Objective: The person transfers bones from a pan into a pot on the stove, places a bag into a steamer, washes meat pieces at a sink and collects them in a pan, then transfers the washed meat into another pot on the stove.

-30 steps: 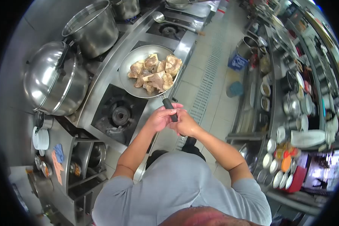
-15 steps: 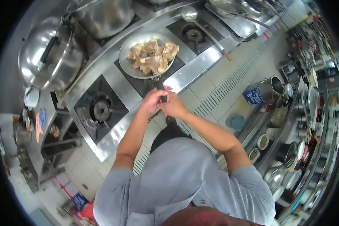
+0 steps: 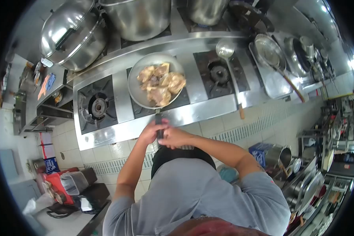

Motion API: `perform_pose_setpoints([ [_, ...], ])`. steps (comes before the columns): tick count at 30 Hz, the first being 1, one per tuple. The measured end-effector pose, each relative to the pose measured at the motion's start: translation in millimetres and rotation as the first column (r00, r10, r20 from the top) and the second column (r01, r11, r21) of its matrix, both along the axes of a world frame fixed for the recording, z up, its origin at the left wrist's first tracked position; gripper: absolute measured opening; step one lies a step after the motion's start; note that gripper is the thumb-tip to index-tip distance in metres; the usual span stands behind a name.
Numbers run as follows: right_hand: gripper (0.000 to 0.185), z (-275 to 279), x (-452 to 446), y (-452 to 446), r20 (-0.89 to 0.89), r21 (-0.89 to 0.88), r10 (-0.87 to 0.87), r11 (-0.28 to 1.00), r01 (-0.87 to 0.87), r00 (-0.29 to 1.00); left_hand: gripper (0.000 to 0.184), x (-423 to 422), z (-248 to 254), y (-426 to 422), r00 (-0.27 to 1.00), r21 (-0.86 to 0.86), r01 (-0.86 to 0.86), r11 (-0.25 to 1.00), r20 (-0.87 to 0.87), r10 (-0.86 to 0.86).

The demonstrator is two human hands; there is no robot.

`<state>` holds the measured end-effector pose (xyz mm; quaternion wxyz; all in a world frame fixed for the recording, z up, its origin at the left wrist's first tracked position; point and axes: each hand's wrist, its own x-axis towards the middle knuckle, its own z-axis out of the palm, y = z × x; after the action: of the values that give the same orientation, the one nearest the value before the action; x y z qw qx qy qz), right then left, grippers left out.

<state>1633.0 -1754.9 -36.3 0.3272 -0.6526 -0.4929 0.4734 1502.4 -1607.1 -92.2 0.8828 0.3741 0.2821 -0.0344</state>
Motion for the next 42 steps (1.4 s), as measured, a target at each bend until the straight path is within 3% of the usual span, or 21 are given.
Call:
perform_pose_setpoints([
  [1, 0.034, 5, 31, -5, 0.025, -0.042, 0.213, 0.976, -0.212, 0.977, 0.033, 0, -5, -8, 0.997, 0.019, -0.075, 0.997, -0.012, 0.075],
  [3, 0.031, 27, 82, -2, 0.233, 0.112, -0.044, 0.994, 0.018, 0.971, 0.026, 4, 29, -25, 0.968, -0.013, -0.205, 0.979, -0.154, 0.2],
  [4, 0.028, 44, 105, 7, 0.221, 0.342, -0.295, 0.916, 0.21, 0.929, 0.024, 2, 28, -30, 0.962, 0.016, -0.237, 0.971, -0.138, 0.237],
  [5, 0.028, 69, 130, 14, 0.375, 0.277, -0.32, 0.934, 0.224, 0.87, 0.021, 5, 27, -33, 0.954, 0.043, -0.272, 0.961, -0.12, 0.275],
  [6, 0.038, 60, 154, 29, 0.435, 0.443, -0.354, 0.885, 0.146, 0.828, 0.019, 9, 39, -41, 0.938, 0.055, -0.304, 0.951, -0.156, 0.309],
  [9, 0.044, 59, 184, 60, 0.579, 0.362, -0.218, 0.932, -0.008, 0.786, 0.019, 11, 34, -52, 0.923, 0.052, -0.362, 0.931, -0.118, 0.366],
  [12, 0.052, 51, 198, 91, 0.616, 0.16, -0.021, 0.982, -0.099, 0.788, 0.018, 10, 31, -50, 0.925, 0.026, -0.361, 0.932, -0.117, 0.362],
  [16, 0.048, 38, 207, 124, 0.682, 0.045, 0.06, 0.991, -0.125, 0.729, 0.019, 7, 25, -49, 0.941, 0.017, -0.336, 0.942, -0.041, 0.336],
  [18, 0.046, 43, 206, 129, 0.696, -0.031, 0.148, 0.984, -0.176, 0.703, 0.021, 7, 29, -51, 0.947, 0.067, -0.313, 0.947, -0.049, 0.317],
  [21, 0.057, 33, 213, 145, 0.549, -0.226, 0.342, 0.939, -0.259, 0.762, 0.033, 1, 46, -50, 0.932, 0.161, -0.346, 0.925, -0.056, 0.358],
  [22, 0.058, 24, 214, 145, 0.576, -0.109, 0.286, 0.955, -0.275, 0.766, 0.035, -6, 46, -51, 0.912, 0.191, -0.389, 0.901, -0.061, 0.407],
  [28, 0.046, 44, 229, 129, 0.398, 0.1, 0.162, 0.971, -0.218, 0.903, 0.042, -68, 49, -69, 0.812, 0.307, -0.515, 0.8, -0.122, 0.57],
  [31, 0.039, 54, 232, 124, 0.398, 0.201, 0.074, 0.965, -0.166, 0.914, 0.044, -81, 54, -78, 0.752, 0.328, -0.585, 0.741, -0.121, 0.648],
  [37, 0.041, 53, 245, 118, 0.415, 0.378, 0.021, 0.906, -0.193, 0.91, 0.043, -84, 63, -98, 0.671, 0.345, -0.667, 0.66, -0.108, 0.734],
  [42, 0.046, 125, 289, 105, 0.373, 0.472, -0.071, 0.873, -0.123, 0.925, 0.042, -86, 80, -104, 0.606, 0.402, -0.702, 0.587, -0.095, 0.79],
])
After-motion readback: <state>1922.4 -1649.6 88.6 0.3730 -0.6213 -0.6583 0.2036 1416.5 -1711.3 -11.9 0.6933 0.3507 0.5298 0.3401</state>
